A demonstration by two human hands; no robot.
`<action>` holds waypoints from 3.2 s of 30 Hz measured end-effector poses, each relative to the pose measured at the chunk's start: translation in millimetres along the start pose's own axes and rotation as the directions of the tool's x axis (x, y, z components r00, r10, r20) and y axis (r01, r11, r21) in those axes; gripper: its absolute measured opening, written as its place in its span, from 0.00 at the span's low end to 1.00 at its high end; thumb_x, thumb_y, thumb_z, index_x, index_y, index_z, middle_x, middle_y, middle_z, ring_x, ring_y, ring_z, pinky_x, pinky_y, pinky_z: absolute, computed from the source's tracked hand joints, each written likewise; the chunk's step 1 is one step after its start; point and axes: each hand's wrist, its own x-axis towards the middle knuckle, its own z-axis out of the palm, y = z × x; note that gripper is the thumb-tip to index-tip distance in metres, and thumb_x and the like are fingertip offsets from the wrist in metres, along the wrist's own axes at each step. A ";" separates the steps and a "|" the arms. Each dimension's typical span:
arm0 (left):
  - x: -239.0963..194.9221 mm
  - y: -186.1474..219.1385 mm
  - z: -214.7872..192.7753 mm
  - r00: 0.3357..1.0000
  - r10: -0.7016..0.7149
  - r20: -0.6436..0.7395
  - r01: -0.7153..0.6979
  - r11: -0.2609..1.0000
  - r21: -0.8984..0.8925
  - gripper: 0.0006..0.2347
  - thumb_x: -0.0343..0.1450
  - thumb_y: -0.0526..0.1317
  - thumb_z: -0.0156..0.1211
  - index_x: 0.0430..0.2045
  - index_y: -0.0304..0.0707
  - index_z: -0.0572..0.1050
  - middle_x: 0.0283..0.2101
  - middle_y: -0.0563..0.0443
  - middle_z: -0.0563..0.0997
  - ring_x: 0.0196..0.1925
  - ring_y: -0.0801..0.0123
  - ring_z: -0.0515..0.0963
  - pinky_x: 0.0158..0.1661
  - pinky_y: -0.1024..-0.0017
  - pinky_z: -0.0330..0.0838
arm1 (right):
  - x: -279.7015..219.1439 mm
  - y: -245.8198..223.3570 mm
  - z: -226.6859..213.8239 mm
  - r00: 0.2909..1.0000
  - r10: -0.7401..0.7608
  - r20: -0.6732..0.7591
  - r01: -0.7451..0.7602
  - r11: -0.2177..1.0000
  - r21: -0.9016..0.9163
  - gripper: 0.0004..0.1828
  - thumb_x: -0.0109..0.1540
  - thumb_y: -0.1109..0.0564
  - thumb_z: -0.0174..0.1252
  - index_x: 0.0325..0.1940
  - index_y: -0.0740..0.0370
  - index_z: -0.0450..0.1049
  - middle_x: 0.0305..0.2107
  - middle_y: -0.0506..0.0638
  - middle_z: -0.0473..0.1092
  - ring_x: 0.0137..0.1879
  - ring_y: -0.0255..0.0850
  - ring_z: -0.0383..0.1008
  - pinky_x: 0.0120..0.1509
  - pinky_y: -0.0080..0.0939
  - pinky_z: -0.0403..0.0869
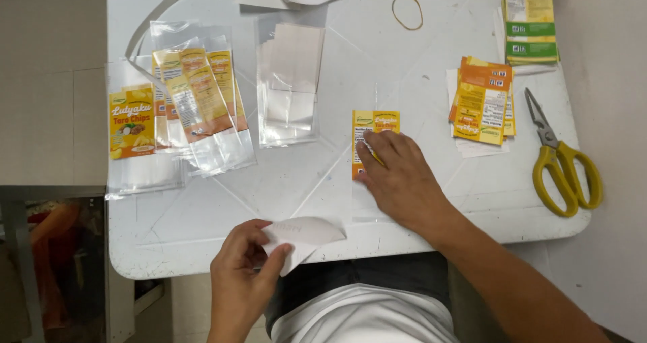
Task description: The person places small yellow packets of taro chips into clear plastic bags on a white table. They smooth the packets inside the bags and move the completed packages to a stack on the left side of the workspace.
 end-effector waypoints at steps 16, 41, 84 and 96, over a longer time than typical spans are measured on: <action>44.1 -4.6 2.3 0.994 -0.099 0.054 0.111 0.944 -0.312 0.17 0.67 0.41 0.68 0.50 0.38 0.84 0.26 0.59 0.79 0.28 0.80 0.73 0.36 0.82 0.72 | -89.8 -50.0 -37.8 0.935 -0.086 0.345 0.119 0.990 -0.077 0.80 0.45 0.07 0.60 0.80 0.64 0.44 0.78 0.63 0.42 0.84 0.60 0.37 0.82 0.66 0.44; 71.9 -54.5 -4.2 1.000 -0.011 -0.028 -0.019 0.494 -0.869 0.10 0.64 0.30 0.64 0.36 0.24 0.82 0.24 0.51 0.76 0.24 0.73 0.68 0.27 0.78 0.58 | 128.8 -37.6 52.6 0.970 -0.219 0.108 0.146 0.875 0.462 0.43 0.62 0.36 0.57 0.74 0.60 0.57 0.71 0.57 0.56 0.81 0.64 0.46 0.79 0.74 0.46; 196.3 30.5 25.5 0.707 0.402 0.582 -0.706 0.454 0.544 0.31 0.70 0.51 0.63 0.64 0.31 0.64 0.70 0.36 0.66 0.72 0.41 0.61 0.66 0.49 0.53 | -92.3 143.1 -36.4 0.959 0.226 0.169 -0.187 0.958 -0.218 0.24 0.68 0.53 0.52 0.66 0.66 0.73 0.63 0.60 0.72 0.72 0.54 0.69 0.81 0.52 0.66; 182.7 -7.5 45.9 0.334 0.764 0.552 -0.794 -0.087 0.601 0.14 0.65 0.23 0.53 0.45 0.17 0.73 0.35 0.33 0.79 0.41 0.47 0.75 0.44 0.58 0.76 | -74.8 117.9 -57.9 0.906 0.422 0.019 -0.388 0.849 -0.359 0.08 0.73 0.51 0.56 0.51 0.49 0.80 0.41 0.41 0.80 0.47 0.42 0.80 0.44 0.46 0.77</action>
